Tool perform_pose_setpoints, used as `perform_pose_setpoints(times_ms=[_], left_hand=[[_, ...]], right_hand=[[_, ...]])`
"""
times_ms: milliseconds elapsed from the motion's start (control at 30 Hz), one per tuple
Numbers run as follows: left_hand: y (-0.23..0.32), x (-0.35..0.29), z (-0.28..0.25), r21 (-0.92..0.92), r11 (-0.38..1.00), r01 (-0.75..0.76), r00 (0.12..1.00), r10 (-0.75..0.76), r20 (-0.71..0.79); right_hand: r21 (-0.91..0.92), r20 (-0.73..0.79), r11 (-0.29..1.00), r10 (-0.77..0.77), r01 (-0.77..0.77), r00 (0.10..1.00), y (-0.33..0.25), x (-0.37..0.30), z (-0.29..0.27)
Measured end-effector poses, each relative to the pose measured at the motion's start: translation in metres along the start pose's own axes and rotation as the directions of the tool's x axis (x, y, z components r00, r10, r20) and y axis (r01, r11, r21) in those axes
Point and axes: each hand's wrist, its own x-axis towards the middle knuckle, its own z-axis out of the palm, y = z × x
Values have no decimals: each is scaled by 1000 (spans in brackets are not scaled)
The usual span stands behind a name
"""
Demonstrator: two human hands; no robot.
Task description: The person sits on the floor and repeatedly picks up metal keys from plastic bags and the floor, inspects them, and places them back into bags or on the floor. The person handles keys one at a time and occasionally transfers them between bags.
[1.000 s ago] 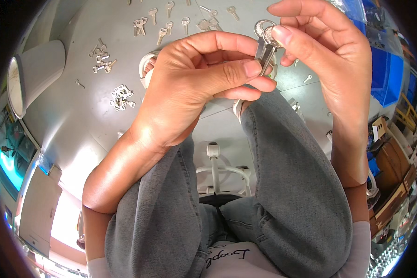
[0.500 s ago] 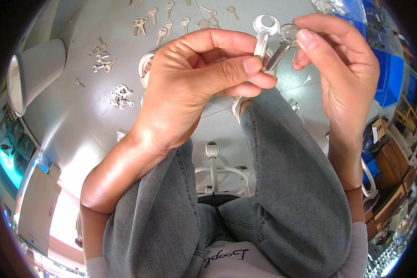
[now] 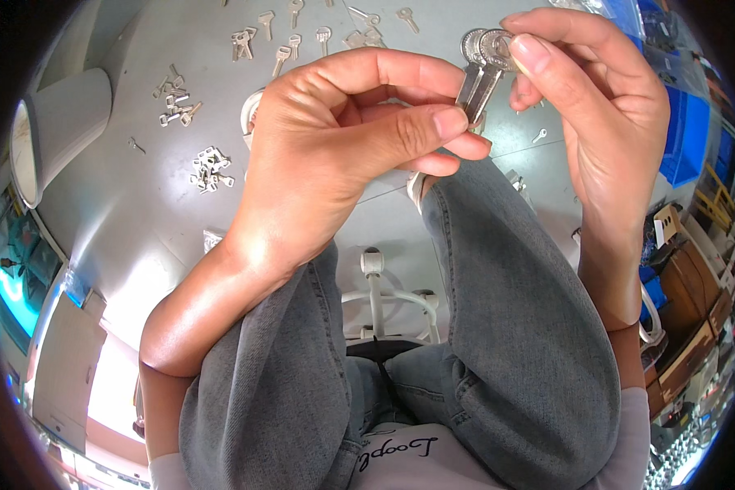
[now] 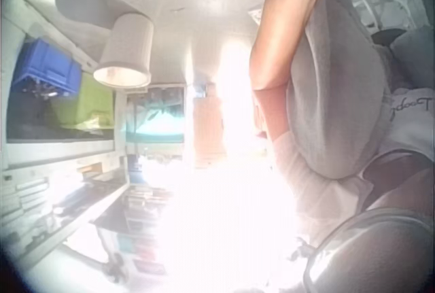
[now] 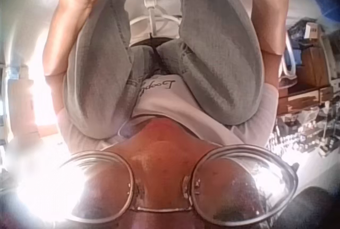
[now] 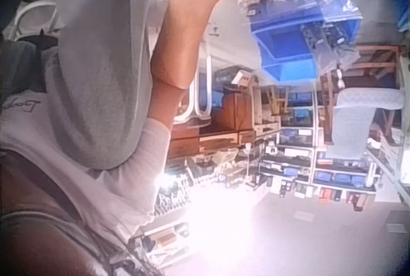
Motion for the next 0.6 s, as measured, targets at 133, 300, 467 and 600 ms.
perform_pose_setpoints(times_ms=[133, 300, 467, 600], left_hand=[[2, -2, 2, -20, 1000, 3, 1000, -3, -4], [3, 0, 3, -16, 999, 37, 999, -37, -11], [2, 0, 3, -53, 997, 52, 999, -53, -14], [1, 1, 3, -60, 997, 51, 998, -52, -19]], right_hand=[[126, 37, 992, -14, 10, 999, 8, 0, -2], [264, 1, 959, -104, 100, 995, 18, 0, 8], [156, -9, 957, -247, 245, 969, 24, -5, 8], [126, -15, 934, -334, 333, 942, 28, -9, 11]])
